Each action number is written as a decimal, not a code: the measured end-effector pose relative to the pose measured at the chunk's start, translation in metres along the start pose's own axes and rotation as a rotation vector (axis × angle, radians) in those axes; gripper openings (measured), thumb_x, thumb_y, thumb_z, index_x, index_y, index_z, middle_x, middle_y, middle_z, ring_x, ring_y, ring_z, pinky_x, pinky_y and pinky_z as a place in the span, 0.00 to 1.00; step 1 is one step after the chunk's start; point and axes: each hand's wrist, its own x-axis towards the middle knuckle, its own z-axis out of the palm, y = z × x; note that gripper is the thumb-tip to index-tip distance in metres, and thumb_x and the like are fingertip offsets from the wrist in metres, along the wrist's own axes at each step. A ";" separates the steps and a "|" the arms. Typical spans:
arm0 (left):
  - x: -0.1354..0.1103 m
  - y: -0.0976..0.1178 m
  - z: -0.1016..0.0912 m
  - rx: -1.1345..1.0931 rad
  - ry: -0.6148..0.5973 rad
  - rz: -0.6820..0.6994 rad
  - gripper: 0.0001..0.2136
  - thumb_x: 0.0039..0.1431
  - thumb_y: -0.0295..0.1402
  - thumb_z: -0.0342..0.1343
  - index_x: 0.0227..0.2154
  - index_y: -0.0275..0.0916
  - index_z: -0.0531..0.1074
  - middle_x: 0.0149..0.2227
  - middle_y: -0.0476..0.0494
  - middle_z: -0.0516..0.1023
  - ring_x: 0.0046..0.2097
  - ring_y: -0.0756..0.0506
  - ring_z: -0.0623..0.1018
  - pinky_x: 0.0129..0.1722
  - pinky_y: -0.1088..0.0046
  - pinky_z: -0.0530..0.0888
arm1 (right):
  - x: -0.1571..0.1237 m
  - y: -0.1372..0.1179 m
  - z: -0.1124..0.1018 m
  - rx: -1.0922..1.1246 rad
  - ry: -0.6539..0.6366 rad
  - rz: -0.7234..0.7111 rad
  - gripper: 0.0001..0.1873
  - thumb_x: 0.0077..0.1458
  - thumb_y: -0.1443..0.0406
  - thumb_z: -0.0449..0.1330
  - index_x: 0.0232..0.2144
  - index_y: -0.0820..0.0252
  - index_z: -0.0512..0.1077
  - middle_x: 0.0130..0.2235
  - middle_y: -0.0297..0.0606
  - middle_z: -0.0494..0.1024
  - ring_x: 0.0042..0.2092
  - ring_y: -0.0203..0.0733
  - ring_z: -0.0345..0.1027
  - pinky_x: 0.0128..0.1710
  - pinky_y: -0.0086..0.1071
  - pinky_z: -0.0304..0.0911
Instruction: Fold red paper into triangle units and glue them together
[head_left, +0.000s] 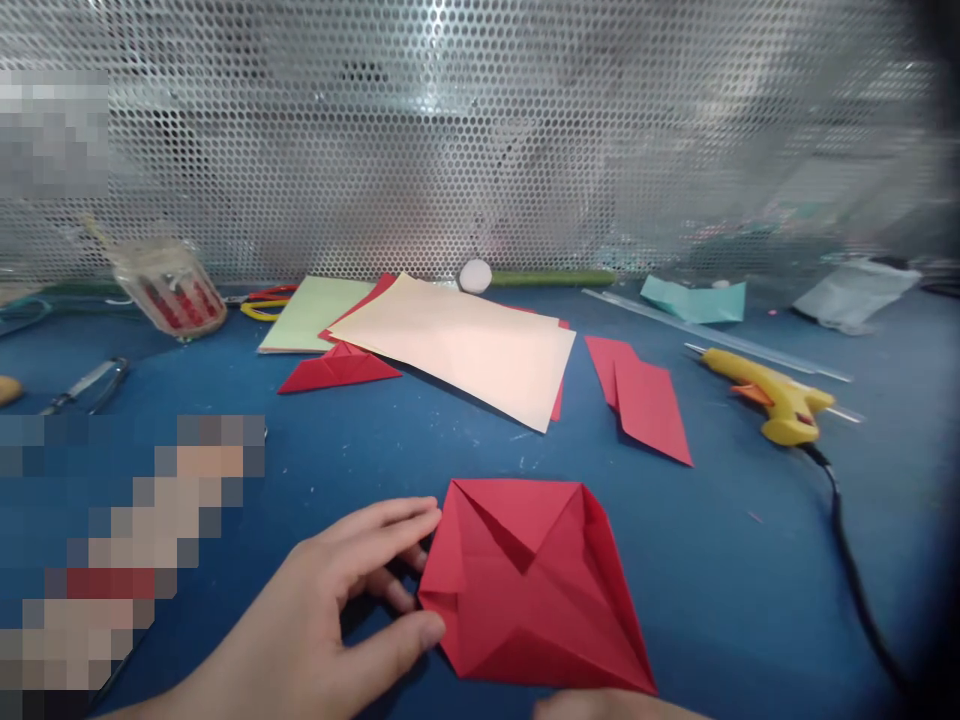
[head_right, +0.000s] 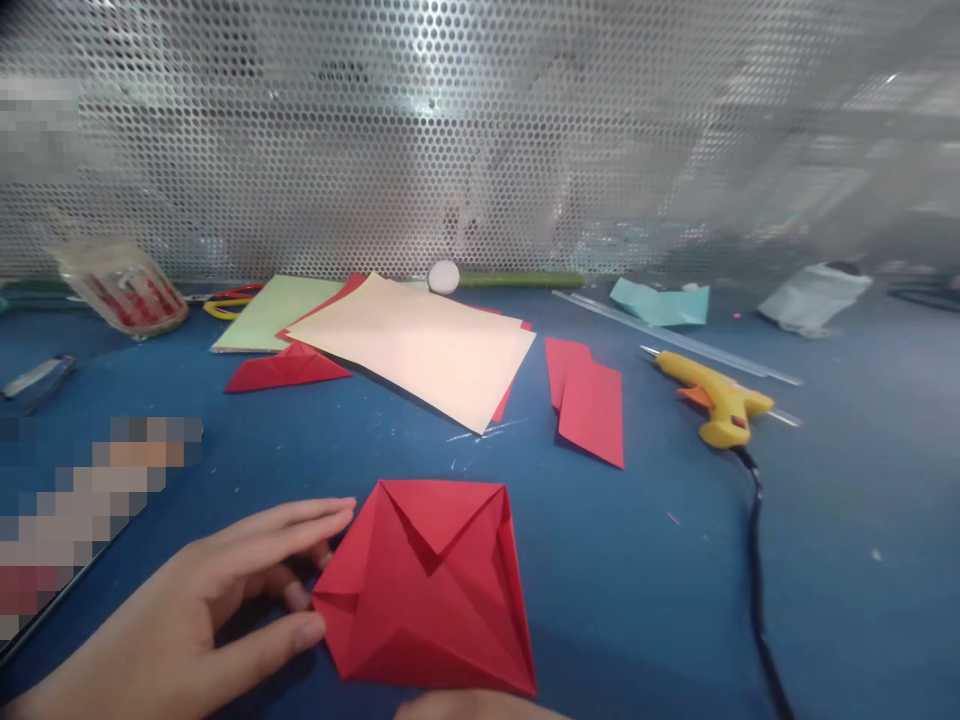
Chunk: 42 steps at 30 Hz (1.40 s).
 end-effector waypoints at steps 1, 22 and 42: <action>-0.002 0.000 -0.002 0.010 0.003 -0.013 0.21 0.56 0.36 0.65 0.53 0.59 0.78 0.59 0.54 0.76 0.33 0.52 0.79 0.40 0.78 0.79 | 0.000 -0.002 -0.003 -0.034 0.014 -0.002 0.10 0.68 0.60 0.60 0.47 0.57 0.75 0.47 0.38 0.79 0.42 0.39 0.76 0.41 0.35 0.74; -0.015 -0.014 -0.014 0.033 -0.063 -0.085 0.29 0.57 0.44 0.64 0.62 0.55 0.69 0.67 0.46 0.67 0.65 0.33 0.69 0.59 0.52 0.71 | 0.046 -0.018 -0.014 -0.437 0.197 0.393 0.20 0.55 0.58 0.70 0.47 0.61 0.74 0.47 0.48 0.77 0.37 0.47 0.77 0.34 0.40 0.77; -0.019 -0.014 -0.001 0.141 0.022 0.082 0.19 0.57 0.42 0.63 0.53 0.61 0.77 0.66 0.52 0.69 0.65 0.33 0.69 0.62 0.49 0.68 | 0.045 -0.014 -0.038 -0.177 0.267 0.565 0.13 0.63 0.70 0.52 0.41 0.57 0.76 0.42 0.43 0.78 0.43 0.46 0.75 0.43 0.41 0.74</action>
